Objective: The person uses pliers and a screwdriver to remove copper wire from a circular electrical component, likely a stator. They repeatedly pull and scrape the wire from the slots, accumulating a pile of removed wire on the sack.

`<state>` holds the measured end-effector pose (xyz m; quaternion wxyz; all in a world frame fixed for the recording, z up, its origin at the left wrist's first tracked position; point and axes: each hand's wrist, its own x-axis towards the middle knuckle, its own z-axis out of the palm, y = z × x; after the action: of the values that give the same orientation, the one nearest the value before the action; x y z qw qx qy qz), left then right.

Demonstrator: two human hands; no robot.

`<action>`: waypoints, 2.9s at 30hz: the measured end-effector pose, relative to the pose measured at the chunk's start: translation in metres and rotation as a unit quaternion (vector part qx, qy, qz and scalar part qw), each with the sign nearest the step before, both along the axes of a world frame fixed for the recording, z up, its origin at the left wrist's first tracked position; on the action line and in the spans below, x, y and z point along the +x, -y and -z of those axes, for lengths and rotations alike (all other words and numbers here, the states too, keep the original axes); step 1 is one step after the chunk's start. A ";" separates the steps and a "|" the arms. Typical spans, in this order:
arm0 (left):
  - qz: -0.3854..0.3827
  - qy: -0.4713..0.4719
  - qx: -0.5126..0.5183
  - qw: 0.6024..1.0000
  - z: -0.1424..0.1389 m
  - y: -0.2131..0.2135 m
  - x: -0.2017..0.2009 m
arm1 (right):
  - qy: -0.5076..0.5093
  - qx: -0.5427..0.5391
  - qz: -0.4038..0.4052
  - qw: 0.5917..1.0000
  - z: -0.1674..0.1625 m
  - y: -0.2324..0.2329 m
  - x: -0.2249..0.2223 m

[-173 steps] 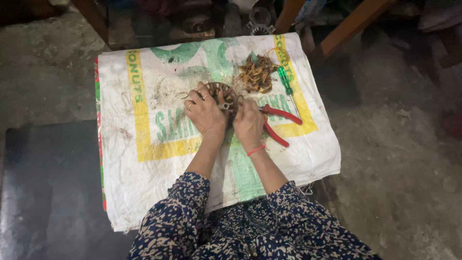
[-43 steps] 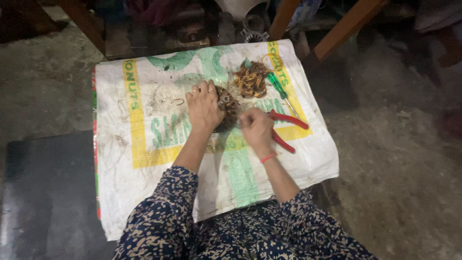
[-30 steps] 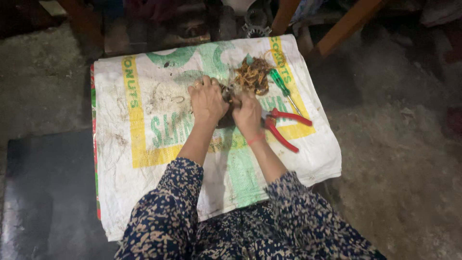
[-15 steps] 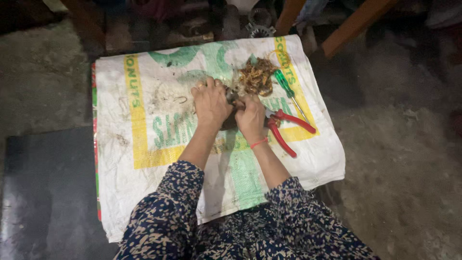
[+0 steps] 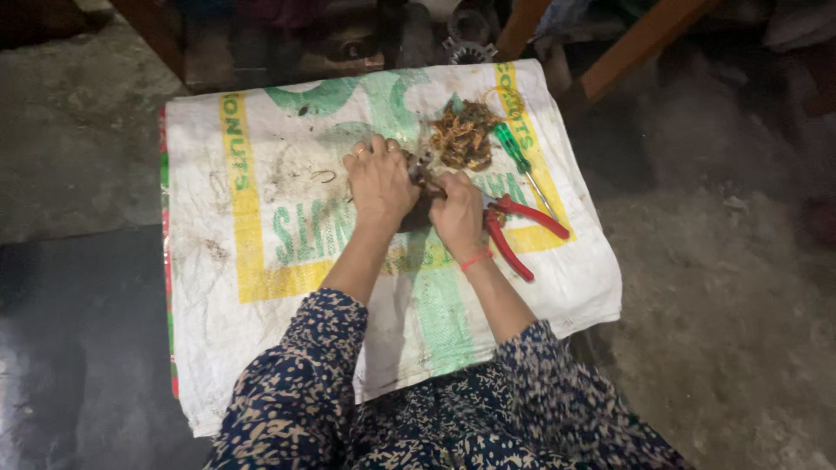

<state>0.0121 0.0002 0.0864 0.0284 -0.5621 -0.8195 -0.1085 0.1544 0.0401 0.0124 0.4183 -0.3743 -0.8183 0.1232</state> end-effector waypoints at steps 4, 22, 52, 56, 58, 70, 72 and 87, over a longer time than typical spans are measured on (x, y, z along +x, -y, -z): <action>0.005 -0.026 0.012 1.000 0.002 0.002 -0.002 | -0.039 0.041 0.005 0.998 0.001 -0.034 -0.031; -0.020 -0.004 0.007 1.000 0.000 0.002 -0.003 | -0.025 -0.113 -0.008 0.993 -0.009 -0.042 -0.044; -0.043 -0.003 0.025 0.999 0.003 0.000 0.000 | -0.003 -0.036 -0.016 0.999 -0.007 -0.044 -0.038; -0.047 0.006 0.029 0.998 0.006 -0.004 0.001 | -0.015 -0.005 -0.014 1.000 -0.007 -0.008 -0.015; -0.040 0.003 0.034 0.999 0.006 -0.005 0.002 | -0.014 -0.009 -0.011 1.000 -0.009 0.005 0.000; -0.051 0.003 0.042 0.998 0.002 -0.001 0.004 | 0.000 -0.054 0.005 0.999 -0.017 -0.024 -0.025; -0.045 0.007 0.037 0.998 0.003 -0.001 0.003 | 0.007 -0.036 -0.012 0.999 -0.012 -0.002 -0.007; -0.044 -0.010 0.030 0.999 0.002 0.001 0.005 | 0.028 -0.027 -0.020 0.999 -0.013 -0.002 -0.002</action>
<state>0.0173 -0.0010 0.0842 0.0577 -0.5257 -0.8393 -0.1258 0.1525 0.0420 0.0250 0.3826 -0.3721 -0.8334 0.1437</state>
